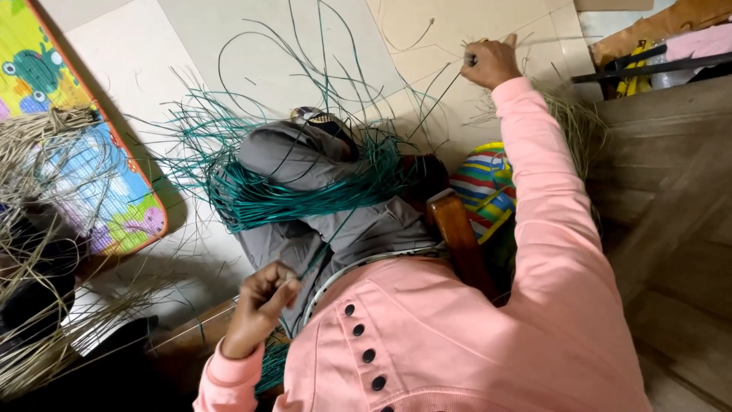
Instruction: Weaving green synthetic fibers into bundles of natural straw to create a handcrafted mat.
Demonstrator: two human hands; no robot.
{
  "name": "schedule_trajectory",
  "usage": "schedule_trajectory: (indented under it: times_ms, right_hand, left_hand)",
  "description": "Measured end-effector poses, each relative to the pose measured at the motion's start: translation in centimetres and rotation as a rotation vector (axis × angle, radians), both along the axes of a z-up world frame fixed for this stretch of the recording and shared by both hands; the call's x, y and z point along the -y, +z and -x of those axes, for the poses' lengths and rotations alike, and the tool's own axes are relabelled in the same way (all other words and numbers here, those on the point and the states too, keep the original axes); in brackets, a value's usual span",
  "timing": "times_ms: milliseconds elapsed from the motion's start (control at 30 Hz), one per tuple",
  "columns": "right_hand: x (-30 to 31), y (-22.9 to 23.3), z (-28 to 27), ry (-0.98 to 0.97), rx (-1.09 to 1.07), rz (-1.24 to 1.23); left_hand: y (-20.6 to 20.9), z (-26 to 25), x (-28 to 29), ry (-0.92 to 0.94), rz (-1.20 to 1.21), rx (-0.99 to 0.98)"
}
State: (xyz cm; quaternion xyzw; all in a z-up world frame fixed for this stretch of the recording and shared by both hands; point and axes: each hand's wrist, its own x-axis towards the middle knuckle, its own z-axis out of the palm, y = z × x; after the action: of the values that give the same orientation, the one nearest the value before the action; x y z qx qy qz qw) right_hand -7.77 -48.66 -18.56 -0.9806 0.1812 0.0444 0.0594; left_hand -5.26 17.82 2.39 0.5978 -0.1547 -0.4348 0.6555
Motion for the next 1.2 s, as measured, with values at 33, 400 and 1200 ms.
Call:
schedule_trajectory:
  times_ms: [33, 400, 1200]
  right_hand:
    - [0.6, 0.1, 0.5, -0.003, -0.002, 0.0]
    - [8.1, 3.1, 4.6, -0.225, -0.174, 0.638]
    - [-31.8, 13.5, -5.4, 0.795, 0.906, -0.461]
  left_hand:
    - [0.0, 0.1, -1.0, -0.003, 0.0, -0.002]
    - [-3.4, 0.9, -10.2, 0.222, 0.194, -0.486]
    - [-5.4, -1.6, 14.5, 0.215, 0.508, -0.536]
